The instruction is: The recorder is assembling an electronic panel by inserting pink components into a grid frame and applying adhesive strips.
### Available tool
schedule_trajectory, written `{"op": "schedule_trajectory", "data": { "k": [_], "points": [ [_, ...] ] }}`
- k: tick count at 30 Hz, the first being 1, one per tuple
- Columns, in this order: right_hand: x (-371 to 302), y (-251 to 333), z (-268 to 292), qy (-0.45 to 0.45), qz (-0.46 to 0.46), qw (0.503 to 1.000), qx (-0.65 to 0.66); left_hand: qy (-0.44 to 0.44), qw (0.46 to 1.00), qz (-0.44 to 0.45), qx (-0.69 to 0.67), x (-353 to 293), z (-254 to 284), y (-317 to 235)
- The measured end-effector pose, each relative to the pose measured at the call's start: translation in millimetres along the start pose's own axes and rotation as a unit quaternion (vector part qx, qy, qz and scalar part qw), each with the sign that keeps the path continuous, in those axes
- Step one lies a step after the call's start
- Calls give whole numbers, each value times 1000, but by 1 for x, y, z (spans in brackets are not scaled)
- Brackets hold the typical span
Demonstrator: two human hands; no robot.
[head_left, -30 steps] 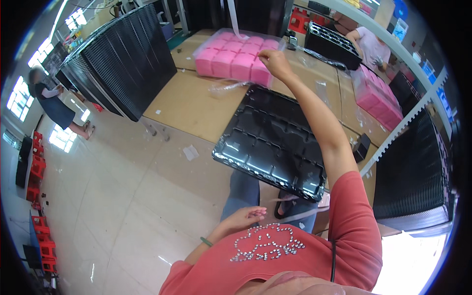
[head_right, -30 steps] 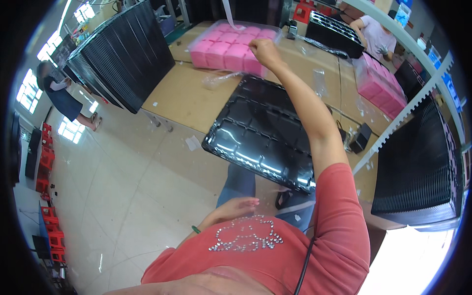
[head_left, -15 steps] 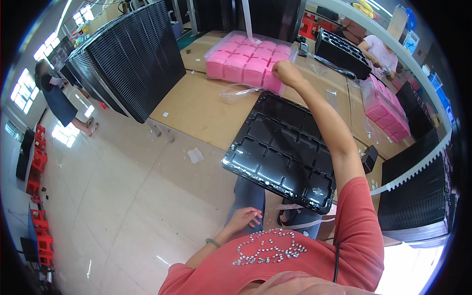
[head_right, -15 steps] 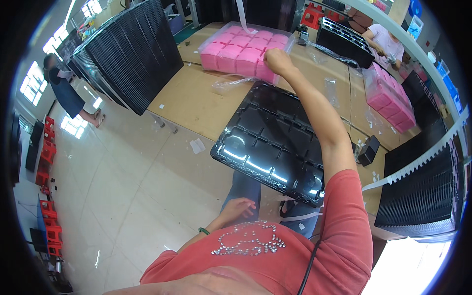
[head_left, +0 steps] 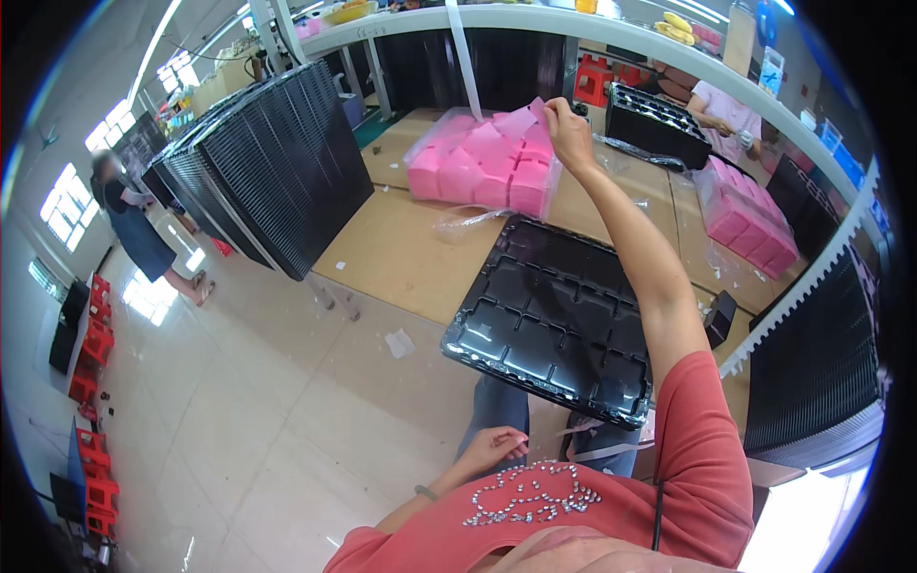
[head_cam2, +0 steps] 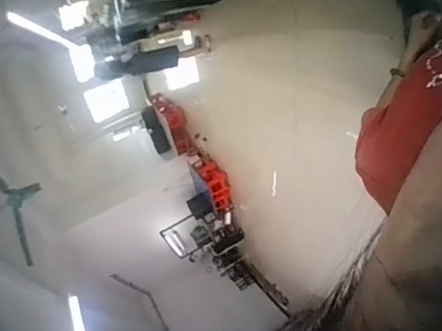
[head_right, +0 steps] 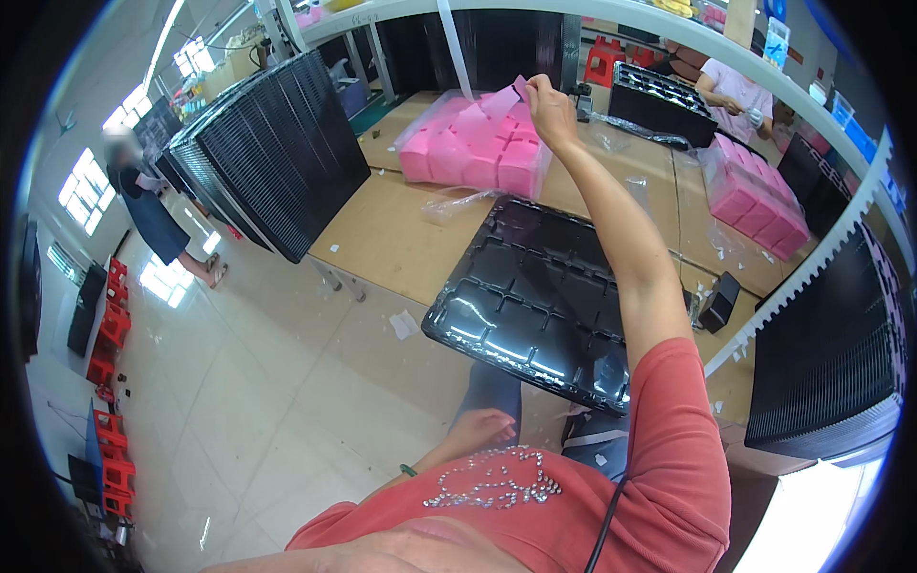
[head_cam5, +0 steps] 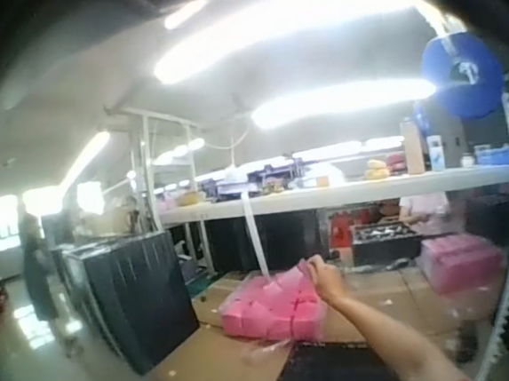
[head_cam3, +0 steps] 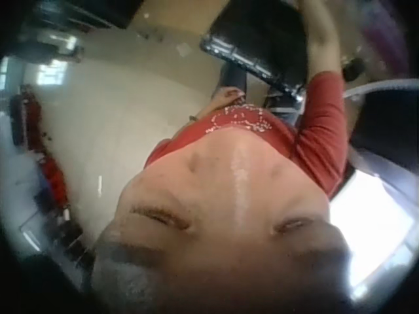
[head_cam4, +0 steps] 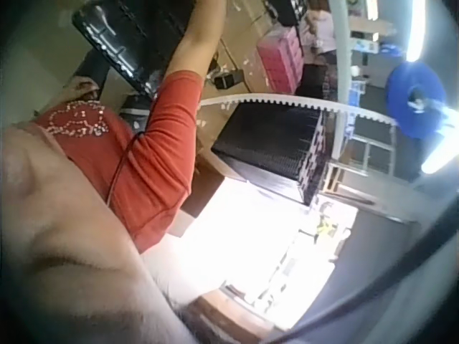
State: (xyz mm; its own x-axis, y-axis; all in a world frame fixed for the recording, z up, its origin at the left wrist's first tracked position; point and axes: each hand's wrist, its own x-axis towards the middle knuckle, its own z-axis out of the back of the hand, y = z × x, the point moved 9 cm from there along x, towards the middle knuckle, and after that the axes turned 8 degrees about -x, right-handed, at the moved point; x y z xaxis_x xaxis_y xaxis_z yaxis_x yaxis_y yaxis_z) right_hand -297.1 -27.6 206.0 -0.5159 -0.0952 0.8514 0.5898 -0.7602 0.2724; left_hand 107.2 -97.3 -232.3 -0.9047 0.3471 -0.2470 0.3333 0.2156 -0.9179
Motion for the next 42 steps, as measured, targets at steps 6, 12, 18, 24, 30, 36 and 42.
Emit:
{"op": "schedule_trajectory", "data": {
  "k": [6,12,18,24,30,36,42],
  "points": [
    [-10,-2,98,-35,91,995,-24,147,977,-140,-70,2,-74,-158],
    [-46,4,185,-20,130,991,-30,21,937,-243,-250,63,-58,-288],
    [-113,9,263,-35,172,984,-41,-185,891,-235,-341,187,27,-351],
    [-170,-2,293,-32,152,986,-64,-69,965,-229,-112,243,-1,-386],
    [-254,23,322,-44,151,986,-60,-12,991,-133,4,209,-20,-354],
    [-328,73,299,88,147,984,-41,-79,982,-12,173,157,29,-317],
    [-283,-33,287,39,-152,986,52,-40,997,-53,26,215,-9,-349]
  ]
}}
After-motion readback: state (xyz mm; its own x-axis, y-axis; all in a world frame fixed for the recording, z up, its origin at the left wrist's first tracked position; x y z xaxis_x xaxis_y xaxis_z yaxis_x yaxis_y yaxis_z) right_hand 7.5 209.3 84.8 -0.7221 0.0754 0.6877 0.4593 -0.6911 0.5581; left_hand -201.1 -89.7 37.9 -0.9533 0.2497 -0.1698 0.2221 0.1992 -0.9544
